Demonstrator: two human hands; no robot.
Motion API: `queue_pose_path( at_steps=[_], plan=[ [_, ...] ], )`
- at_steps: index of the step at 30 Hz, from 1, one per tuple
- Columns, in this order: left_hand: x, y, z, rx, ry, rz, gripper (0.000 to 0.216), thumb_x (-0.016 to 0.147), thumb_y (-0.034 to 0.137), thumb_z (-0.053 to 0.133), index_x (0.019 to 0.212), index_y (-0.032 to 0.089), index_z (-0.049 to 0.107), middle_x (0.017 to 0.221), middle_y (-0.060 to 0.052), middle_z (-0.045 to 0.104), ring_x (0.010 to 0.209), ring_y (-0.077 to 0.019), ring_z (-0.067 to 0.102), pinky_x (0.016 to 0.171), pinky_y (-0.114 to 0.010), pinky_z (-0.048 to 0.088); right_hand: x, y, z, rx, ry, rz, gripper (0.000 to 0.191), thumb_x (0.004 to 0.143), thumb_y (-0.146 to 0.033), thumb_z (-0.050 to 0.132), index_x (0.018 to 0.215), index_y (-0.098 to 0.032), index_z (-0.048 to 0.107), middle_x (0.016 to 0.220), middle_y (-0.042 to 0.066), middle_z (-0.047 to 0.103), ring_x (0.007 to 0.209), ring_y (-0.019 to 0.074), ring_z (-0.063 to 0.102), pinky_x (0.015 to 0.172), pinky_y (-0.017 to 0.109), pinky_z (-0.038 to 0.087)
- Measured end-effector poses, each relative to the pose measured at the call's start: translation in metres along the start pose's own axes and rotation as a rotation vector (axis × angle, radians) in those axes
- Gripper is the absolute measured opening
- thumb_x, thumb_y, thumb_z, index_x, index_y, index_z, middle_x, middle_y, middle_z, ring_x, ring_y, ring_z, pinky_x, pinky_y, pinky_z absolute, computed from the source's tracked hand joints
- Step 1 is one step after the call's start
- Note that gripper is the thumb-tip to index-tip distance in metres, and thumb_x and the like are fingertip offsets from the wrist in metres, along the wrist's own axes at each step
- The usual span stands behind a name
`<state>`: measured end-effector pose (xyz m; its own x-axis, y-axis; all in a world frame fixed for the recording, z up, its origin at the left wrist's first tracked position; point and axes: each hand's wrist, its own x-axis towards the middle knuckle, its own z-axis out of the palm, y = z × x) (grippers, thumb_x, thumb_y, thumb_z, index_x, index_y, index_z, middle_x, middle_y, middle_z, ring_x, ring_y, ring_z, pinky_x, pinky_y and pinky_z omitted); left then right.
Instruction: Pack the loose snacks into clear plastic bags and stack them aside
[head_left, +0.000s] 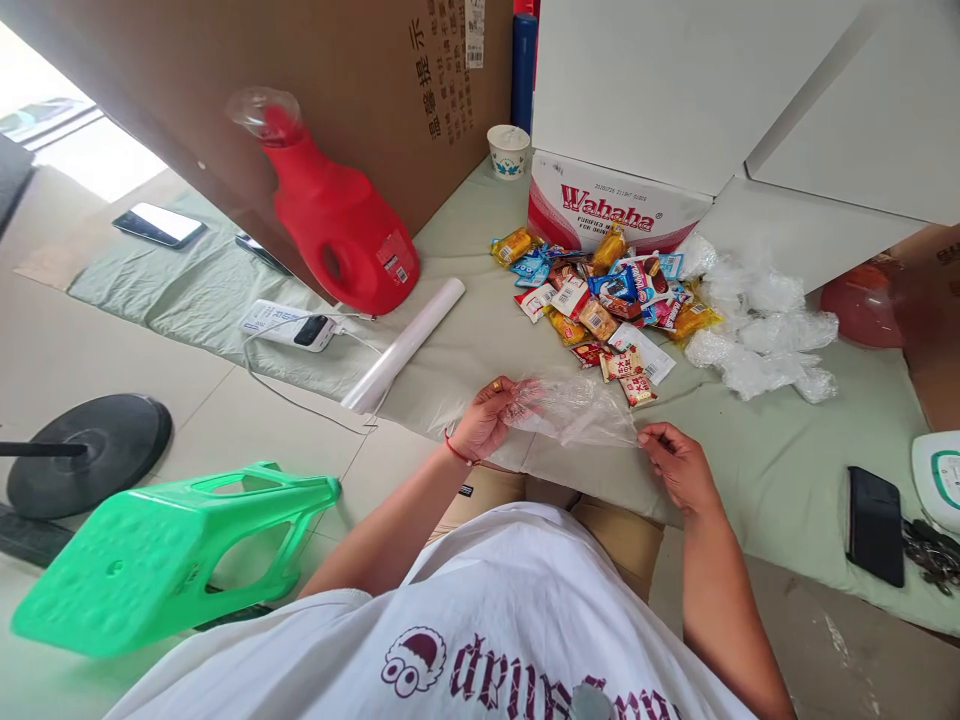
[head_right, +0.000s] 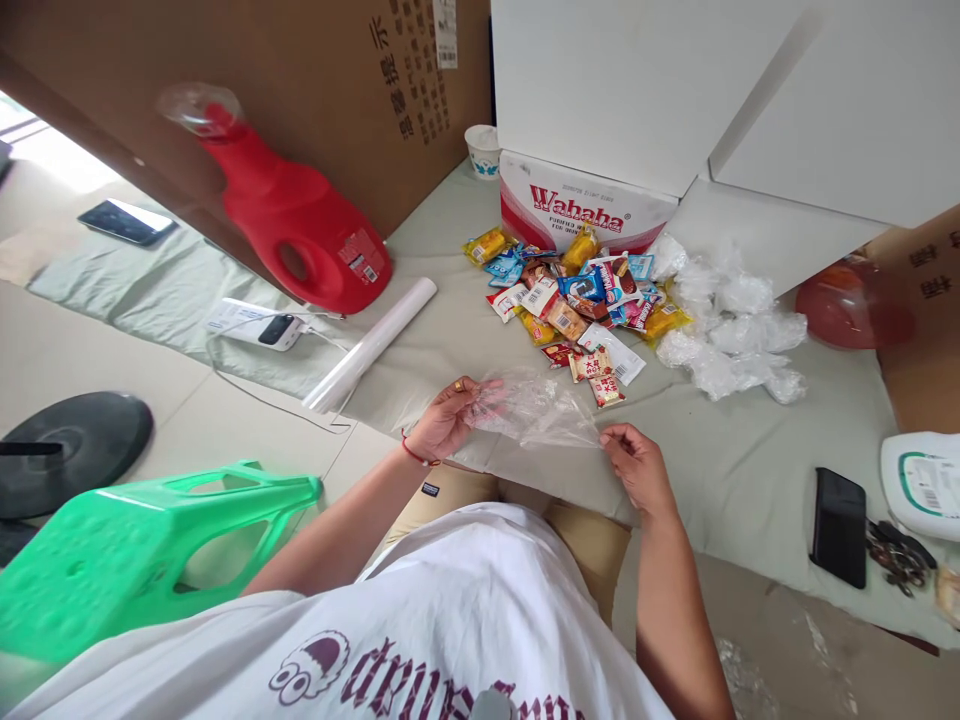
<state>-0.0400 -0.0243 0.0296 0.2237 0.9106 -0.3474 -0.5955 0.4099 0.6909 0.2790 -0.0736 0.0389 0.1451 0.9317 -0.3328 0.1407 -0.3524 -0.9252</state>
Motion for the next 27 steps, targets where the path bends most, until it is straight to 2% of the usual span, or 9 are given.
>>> queue_pose_path(
  at_steps=[3,7,11,13,15,18,21,23,27],
  plan=[
    [0.007,0.001,-0.004,0.031,0.004,-0.001,0.043,0.069,0.036,0.089,0.084,0.019,0.052,0.118,-0.008,0.072,0.101,-0.0223,0.074,0.085,-0.036,0.061,-0.013,0.008,-0.023,-0.021,0.030,0.001,0.041,0.068,-0.058,0.084,0.080,-0.022,0.071,0.063,-0.003,0.052,0.055,0.0115,0.040,0.047,0.025,0.032],
    [0.015,-0.006,-0.008,0.160,0.075,-0.036,0.050,0.070,0.045,0.089,0.088,0.021,0.049,0.092,-0.001,0.069,0.074,-0.0141,0.071,0.071,-0.030,0.059,-0.024,0.023,-0.040,-0.051,0.044,0.048,0.043,0.067,-0.062,0.084,0.079,-0.022,0.070,0.064,-0.002,0.052,0.054,0.0116,0.040,0.046,0.025,0.033],
    [0.023,-0.012,-0.011,0.467,0.112,0.028,0.041,0.083,0.055,0.073,0.088,0.023,0.050,0.065,0.006,0.053,0.045,-0.0070,0.044,0.046,-0.022,0.037,-0.028,0.026,-0.051,-0.113,0.006,0.067,0.045,0.069,-0.064,0.081,0.080,-0.022,0.071,0.068,0.000,0.059,0.054,0.0118,0.041,0.047,0.026,0.034],
    [0.027,-0.008,-0.014,0.620,0.108,0.088,0.034,0.084,0.051,0.071,0.087,0.022,0.055,0.058,0.008,0.044,0.045,-0.0074,0.036,0.046,-0.022,0.032,-0.027,0.023,-0.059,-0.190,-0.059,0.056,0.044,0.069,-0.064,0.081,0.081,-0.022,0.073,0.071,0.001,0.063,0.060,0.0140,0.048,0.052,0.027,0.039],
    [0.032,0.000,-0.017,0.849,0.120,0.201,0.026,0.082,0.043,0.074,0.088,0.021,0.061,0.062,0.006,0.046,0.053,-0.0098,0.040,0.053,-0.023,0.038,-0.023,0.020,-0.067,-0.271,-0.166,0.048,0.044,0.067,-0.062,0.083,0.085,-0.022,0.076,0.077,0.003,0.069,0.070,0.0180,0.058,0.062,0.029,0.046],
    [0.034,0.013,-0.021,1.226,0.162,0.471,0.036,0.076,0.035,0.077,0.108,0.021,0.067,0.093,-0.004,0.061,0.076,-0.0171,0.056,0.072,-0.030,0.049,-0.011,0.016,-0.072,-0.345,-0.256,0.027,0.042,0.070,-0.058,0.082,0.095,-0.023,0.079,0.087,0.005,0.074,0.081,0.0218,0.063,0.073,0.033,0.049],
    [0.027,0.017,-0.015,1.321,0.325,0.710,0.047,0.077,0.025,0.073,0.122,0.018,0.062,0.122,-0.013,0.057,0.104,-0.0257,0.059,0.091,-0.040,0.051,0.008,0.011,-0.056,-0.392,-0.150,-0.071,0.035,0.077,-0.055,0.075,0.093,-0.024,0.078,0.084,0.003,0.073,0.077,0.0208,0.061,0.071,0.032,0.046],
    [0.015,0.012,-0.005,1.323,0.377,0.784,0.031,0.083,0.020,0.063,0.114,0.018,0.063,0.114,-0.012,0.060,0.105,-0.0256,0.059,0.094,-0.041,0.050,0.023,0.007,-0.033,-0.410,-0.086,-0.165,0.031,0.079,-0.053,0.071,0.088,-0.025,0.078,0.081,0.002,0.073,0.074,0.0202,0.060,0.070,0.032,0.044],
    [-0.012,-0.012,0.020,1.260,0.079,0.675,0.012,0.090,0.020,0.053,0.091,0.021,0.065,0.092,-0.007,0.064,0.085,-0.0192,0.061,0.081,-0.032,0.050,0.049,-0.001,0.026,-0.512,-0.122,-0.298,0.029,0.084,-0.050,0.065,0.080,-0.023,0.075,0.074,0.003,0.070,0.067,0.0181,0.055,0.065,0.030,0.041]
  ],
)
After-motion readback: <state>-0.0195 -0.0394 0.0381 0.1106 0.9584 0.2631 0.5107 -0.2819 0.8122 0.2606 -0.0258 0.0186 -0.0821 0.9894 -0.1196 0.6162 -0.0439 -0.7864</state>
